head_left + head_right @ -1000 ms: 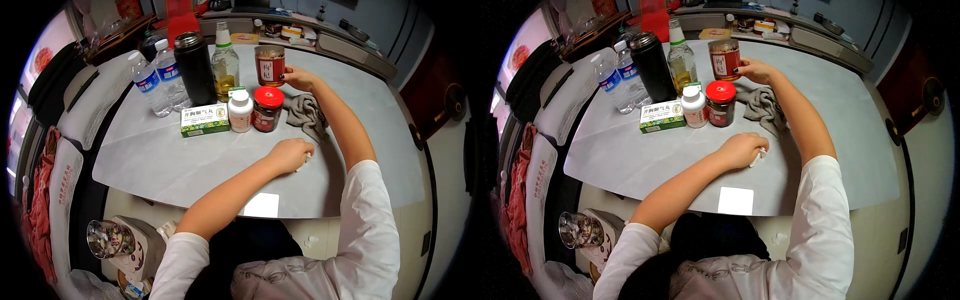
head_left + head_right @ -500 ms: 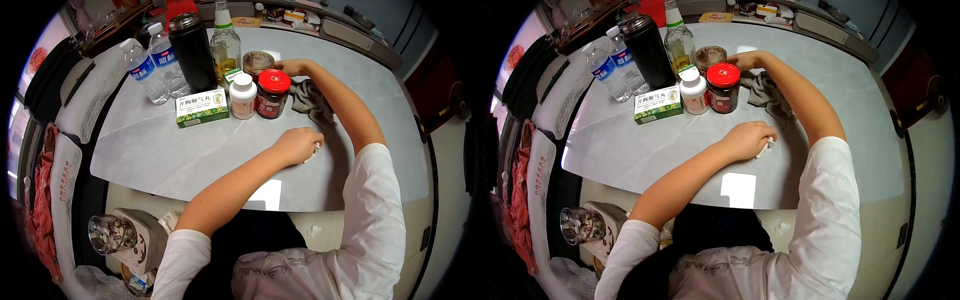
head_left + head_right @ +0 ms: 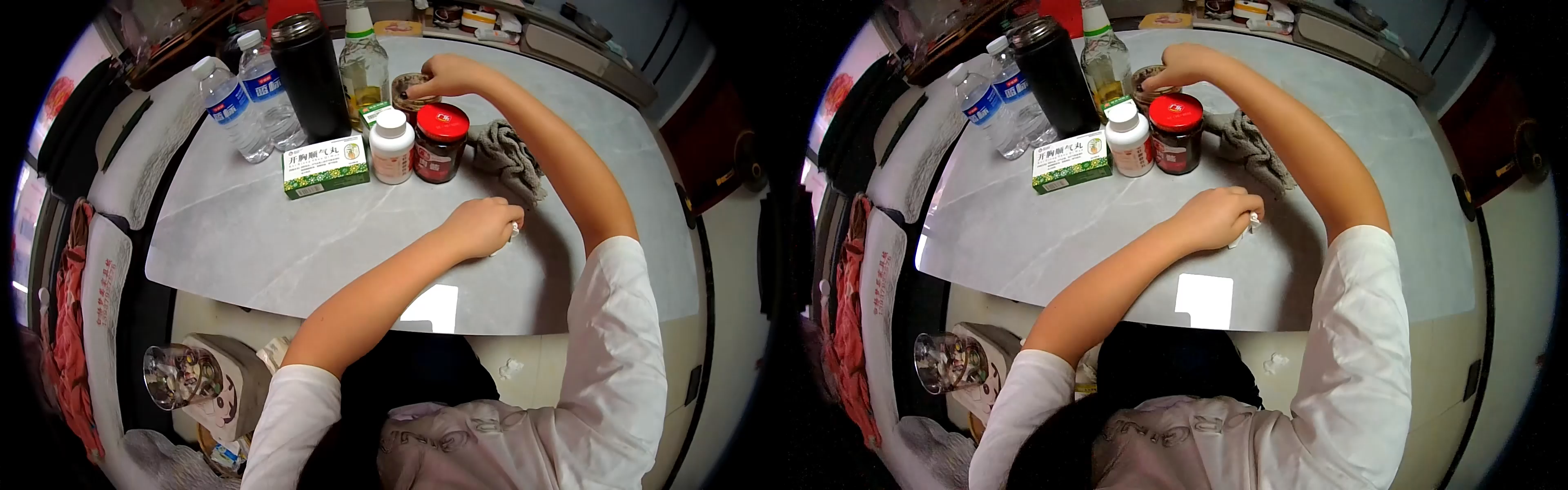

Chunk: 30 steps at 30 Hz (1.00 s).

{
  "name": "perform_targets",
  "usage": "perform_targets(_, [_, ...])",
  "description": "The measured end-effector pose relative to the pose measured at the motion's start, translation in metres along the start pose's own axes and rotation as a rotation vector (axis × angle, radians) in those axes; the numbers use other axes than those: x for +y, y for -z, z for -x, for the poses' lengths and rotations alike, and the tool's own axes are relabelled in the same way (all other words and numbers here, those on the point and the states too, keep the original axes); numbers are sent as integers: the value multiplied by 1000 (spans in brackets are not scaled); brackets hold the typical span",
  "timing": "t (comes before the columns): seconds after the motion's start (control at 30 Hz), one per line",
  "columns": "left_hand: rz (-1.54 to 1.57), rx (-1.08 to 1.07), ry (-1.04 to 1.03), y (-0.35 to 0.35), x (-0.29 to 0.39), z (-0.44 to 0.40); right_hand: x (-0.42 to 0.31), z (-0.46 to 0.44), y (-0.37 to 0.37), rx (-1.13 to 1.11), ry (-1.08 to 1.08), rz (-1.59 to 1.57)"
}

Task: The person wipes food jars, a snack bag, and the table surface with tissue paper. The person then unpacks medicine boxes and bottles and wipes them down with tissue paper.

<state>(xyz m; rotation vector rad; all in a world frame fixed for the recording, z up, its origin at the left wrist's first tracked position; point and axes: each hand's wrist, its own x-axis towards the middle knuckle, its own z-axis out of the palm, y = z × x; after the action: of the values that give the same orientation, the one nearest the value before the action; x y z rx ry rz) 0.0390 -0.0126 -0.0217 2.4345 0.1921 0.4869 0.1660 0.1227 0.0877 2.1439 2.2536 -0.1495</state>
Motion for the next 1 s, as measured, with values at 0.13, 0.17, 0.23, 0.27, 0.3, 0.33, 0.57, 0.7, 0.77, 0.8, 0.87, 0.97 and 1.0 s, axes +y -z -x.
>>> perform_targets(0.13, [56, -48, 31, 8, 6, 1, 6, -1, 6, -39, 87, -14])
perform_targets(0.17, [60, -72, 60, 10, 8, 1, 5, -1, 4, -48, 48, -13])
perform_targets(0.23, [73, -113, 119, 16, 13, 2, -7, 3, 7, -69, -28, -6])
perform_targets(0.27, [57, -140, 132, 19, 15, 3, -7, 3, 5, -58, -9, -17])
perform_targets(0.3, [34, -107, 119, 19, 13, 3, -8, 3, 3, -48, 13, -27])
perform_targets(0.33, [8, -73, 109, 18, 7, 5, -7, 4, 1, -37, 38, -39])
perform_targets(0.57, [899, 604, 360, 45, 5, 84, -53, 91, -6, 690, 489, -365])
perform_targets(0.7, [1557, 741, 340, 56, 33, 142, -132, 183, -59, 551, 654, -61])
perform_targets(0.77, [1714, 753, 266, 53, 41, 156, -151, 204, -94, 479, 570, -98])
perform_targets(0.8, [1727, 762, 338, 47, 40, 162, -158, 212, -103, 497, 524, -105])
perform_targets(0.87, [1763, 847, 392, 34, 39, 174, -170, 231, -117, 520, 454, -117])
perform_targets(0.97, [1778, 885, 401, 27, 49, 183, -183, 256, -123, 538, 388, -132])
perform_targets(1.0, [1772, 876, 410, 25, 51, 186, -185, 261, -125, 531, 369, -133])
